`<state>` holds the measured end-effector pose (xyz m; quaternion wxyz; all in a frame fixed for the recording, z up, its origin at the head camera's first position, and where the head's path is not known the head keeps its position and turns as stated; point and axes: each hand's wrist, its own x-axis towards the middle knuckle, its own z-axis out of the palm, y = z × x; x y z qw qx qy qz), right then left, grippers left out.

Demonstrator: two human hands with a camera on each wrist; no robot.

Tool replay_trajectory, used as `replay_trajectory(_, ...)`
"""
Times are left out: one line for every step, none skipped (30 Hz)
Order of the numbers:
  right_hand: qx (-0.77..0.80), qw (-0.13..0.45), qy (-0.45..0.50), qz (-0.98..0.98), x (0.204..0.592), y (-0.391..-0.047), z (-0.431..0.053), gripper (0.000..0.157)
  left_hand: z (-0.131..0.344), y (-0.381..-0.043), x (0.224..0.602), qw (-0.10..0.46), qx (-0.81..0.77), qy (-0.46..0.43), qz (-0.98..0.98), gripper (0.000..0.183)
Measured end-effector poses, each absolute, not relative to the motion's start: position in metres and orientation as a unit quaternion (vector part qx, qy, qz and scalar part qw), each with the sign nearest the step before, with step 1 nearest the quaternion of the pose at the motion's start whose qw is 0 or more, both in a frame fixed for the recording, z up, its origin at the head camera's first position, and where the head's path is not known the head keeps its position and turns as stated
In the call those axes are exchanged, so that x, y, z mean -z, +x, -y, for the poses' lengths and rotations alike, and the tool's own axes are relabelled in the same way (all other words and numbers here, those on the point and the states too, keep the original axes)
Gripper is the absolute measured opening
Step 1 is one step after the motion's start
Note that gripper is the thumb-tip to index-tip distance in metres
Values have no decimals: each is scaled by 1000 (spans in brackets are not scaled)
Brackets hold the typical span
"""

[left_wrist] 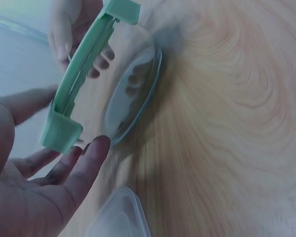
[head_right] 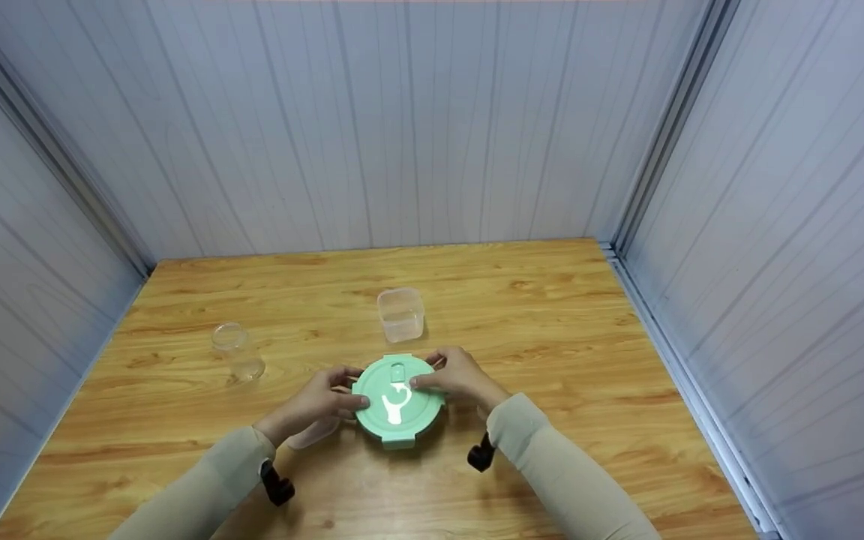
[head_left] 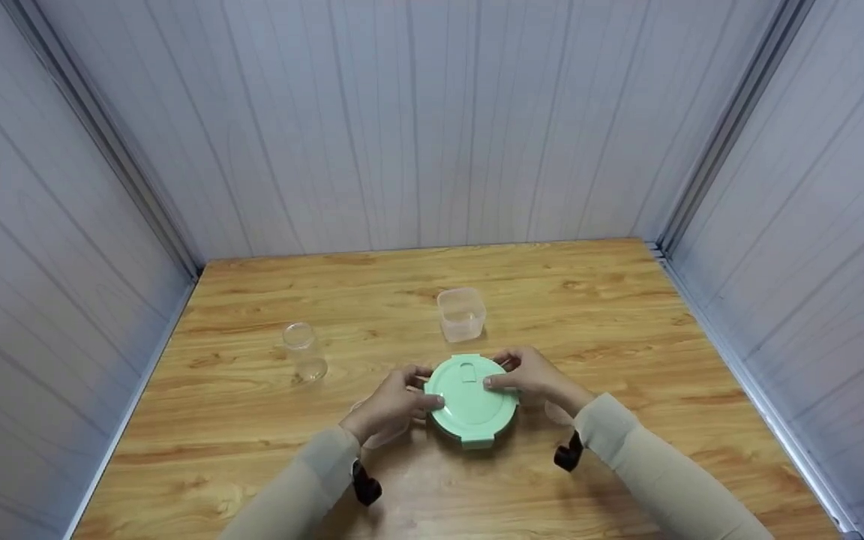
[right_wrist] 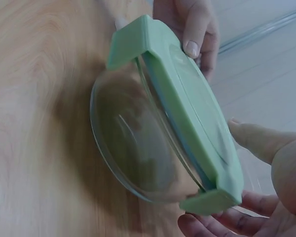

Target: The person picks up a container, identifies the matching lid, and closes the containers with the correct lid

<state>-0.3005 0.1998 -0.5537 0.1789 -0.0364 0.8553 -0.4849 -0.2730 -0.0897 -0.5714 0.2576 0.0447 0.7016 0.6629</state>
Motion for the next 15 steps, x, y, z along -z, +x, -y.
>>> replay_trajectory(481,178,-42,-857,554,-300,-202,49,90,-273,572,261,-664,45,-700,65)
replay_trajectory(480,179,-46,-858,553,-299,-205,51,91,-274,572,263,-666,45,-697,66)
replay_trajectory(481,182,-45,-856,554,-299,-206,52,91,-274,572,265,-666,43,-696,67)
replay_trajectory(484,187,-44,-854,553,-298,-208,53,92,-274,572,264,-664,46,-698,68)
replay_trajectory(487,191,-43,-851,553,-297,-210,54,92,-274,572,264,-663,47,-699,68)
replay_trajectory(490,196,-41,-849,553,-296,-212,54,93,-275,572,261,-659,50,-704,68)
replay_trajectory(494,201,-36,-845,554,-295,-213,54,93,-275,572,261,-655,51,-708,68)
replay_trajectory(498,206,-31,-842,554,-294,-214,54,93,-276,571,260,-653,52,-709,68)
replay_trajectory(501,210,-27,-839,555,-293,-215,54,93,-276,571,259,-651,53,-712,68)
replay_trajectory(503,213,-25,-837,555,-292,-216,55,93,-276,572,258,-650,55,-712,68)
replay_trajectory(506,216,-22,-835,556,-291,-217,55,93,-276,572,259,-651,53,-711,67)
replay_trajectory(511,218,-19,-831,557,-290,-218,55,93,-276,572,261,-654,53,-708,67)
replay_trajectory(518,220,-17,-827,558,-289,-218,55,92,-275,572,262,-658,54,-705,67)
replay_trajectory(525,221,-16,-822,559,-288,-219,55,92,-275,573,263,-663,54,-699,66)
replay_trajectory(531,220,-16,-818,559,-286,-219,54,91,-275,573,265,-668,53,-693,65)
